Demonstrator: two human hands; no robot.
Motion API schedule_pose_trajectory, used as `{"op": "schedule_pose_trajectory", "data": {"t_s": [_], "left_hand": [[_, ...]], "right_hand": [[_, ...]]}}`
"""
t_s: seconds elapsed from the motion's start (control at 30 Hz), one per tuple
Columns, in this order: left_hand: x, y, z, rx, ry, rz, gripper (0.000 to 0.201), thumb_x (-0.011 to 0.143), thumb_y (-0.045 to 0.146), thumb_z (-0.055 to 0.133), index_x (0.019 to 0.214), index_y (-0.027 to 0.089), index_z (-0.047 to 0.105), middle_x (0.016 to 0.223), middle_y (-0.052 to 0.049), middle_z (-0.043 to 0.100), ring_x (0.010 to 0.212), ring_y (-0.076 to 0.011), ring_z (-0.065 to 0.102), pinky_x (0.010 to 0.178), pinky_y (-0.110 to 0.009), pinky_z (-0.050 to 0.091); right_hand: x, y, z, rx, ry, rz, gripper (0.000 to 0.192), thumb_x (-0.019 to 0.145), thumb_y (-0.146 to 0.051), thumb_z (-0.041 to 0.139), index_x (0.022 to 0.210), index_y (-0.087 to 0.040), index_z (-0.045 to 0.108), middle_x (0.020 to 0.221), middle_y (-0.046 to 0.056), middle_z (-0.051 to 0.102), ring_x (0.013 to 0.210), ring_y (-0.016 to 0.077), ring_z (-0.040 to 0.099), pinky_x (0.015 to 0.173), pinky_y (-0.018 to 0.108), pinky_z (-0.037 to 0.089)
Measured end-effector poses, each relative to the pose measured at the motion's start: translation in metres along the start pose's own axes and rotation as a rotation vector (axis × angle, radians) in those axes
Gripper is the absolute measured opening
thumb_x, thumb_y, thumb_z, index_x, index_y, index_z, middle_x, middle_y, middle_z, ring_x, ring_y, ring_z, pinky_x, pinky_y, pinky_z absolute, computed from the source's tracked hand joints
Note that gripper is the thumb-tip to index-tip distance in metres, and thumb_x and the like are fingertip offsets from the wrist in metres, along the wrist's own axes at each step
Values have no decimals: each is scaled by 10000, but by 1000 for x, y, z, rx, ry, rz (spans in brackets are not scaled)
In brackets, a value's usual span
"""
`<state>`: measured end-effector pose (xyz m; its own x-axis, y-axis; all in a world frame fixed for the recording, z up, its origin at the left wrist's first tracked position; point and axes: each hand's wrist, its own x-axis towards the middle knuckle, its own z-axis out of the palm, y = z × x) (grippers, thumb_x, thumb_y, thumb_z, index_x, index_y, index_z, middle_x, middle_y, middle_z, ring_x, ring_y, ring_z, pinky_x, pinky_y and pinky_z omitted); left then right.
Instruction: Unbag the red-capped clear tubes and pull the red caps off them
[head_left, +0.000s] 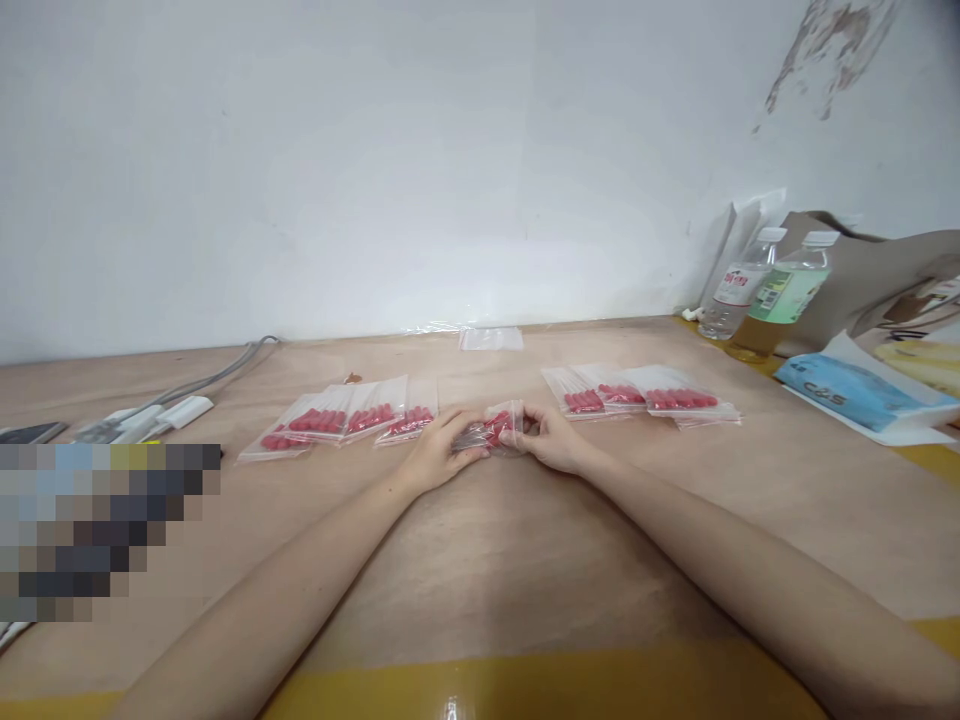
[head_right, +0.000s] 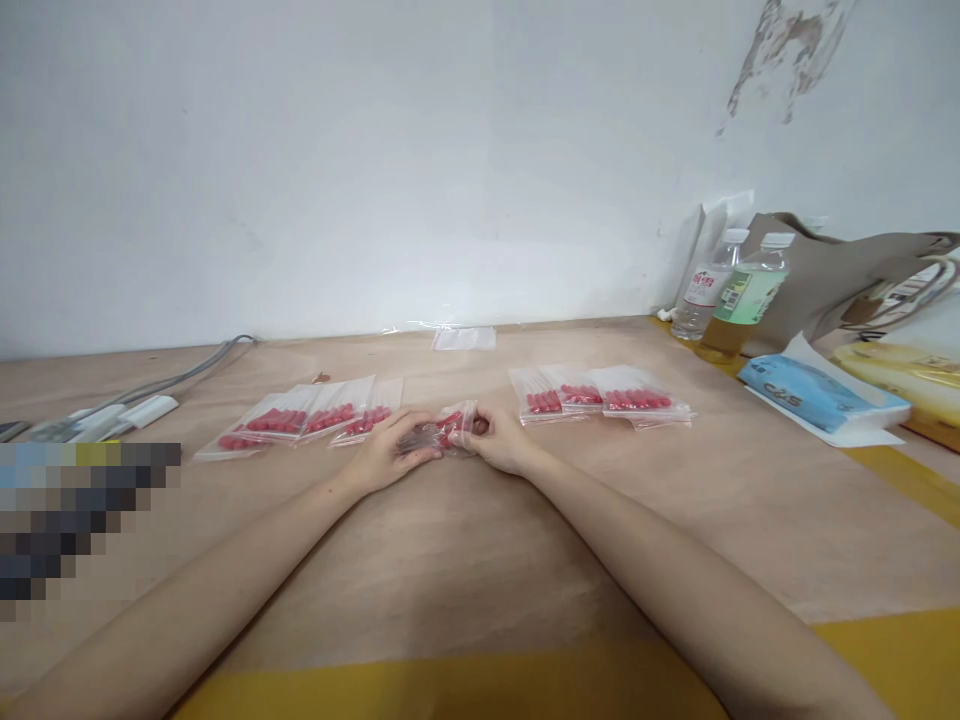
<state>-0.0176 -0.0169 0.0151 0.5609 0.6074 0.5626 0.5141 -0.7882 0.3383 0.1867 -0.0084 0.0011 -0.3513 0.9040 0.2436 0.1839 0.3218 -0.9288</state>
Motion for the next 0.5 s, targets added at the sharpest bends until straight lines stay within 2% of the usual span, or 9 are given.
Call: {"op": "schedule_pose_trajectory", "data": {"t_s": [0.1,0.2,0.37,0.5], "left_hand": [[0,0,0,-7,-29,-26,394,773,343,570,1128,202,472,1085,-69,549,1015,-191,508,875,-331,412],[0,-1,0,-14,-45,-46,420,768,361,573,1136,194,462,1107,-72,546,1025,-190,509,880,-326,411],[-1,-3,0,0,-46,-100,452,752,387,584,1142,198,455,1115,-69,550,1010,-197,523,858,-329,429],[0,-3,0,36,-33,-121,435,751,376,587,1127,194,467,1106,-67,557,1006,-201,525,855,-331,428]], "right_hand": [[0,-1,0,14,-19,-21,383,681,-388,614,991,-172,557,801,7,619,616,104,536,558,228,438],[1,-2,1,-8,-52,-5,324,697,-377,597,944,-168,582,739,-2,611,580,96,524,534,218,428],[6,-1,-6,-122,75,34,191,664,-297,622,795,-163,587,676,-6,598,563,101,532,502,214,432],[9,-7,-17,-72,116,140,171,663,-241,627,806,-172,564,638,-15,587,473,82,522,428,201,427]]}}
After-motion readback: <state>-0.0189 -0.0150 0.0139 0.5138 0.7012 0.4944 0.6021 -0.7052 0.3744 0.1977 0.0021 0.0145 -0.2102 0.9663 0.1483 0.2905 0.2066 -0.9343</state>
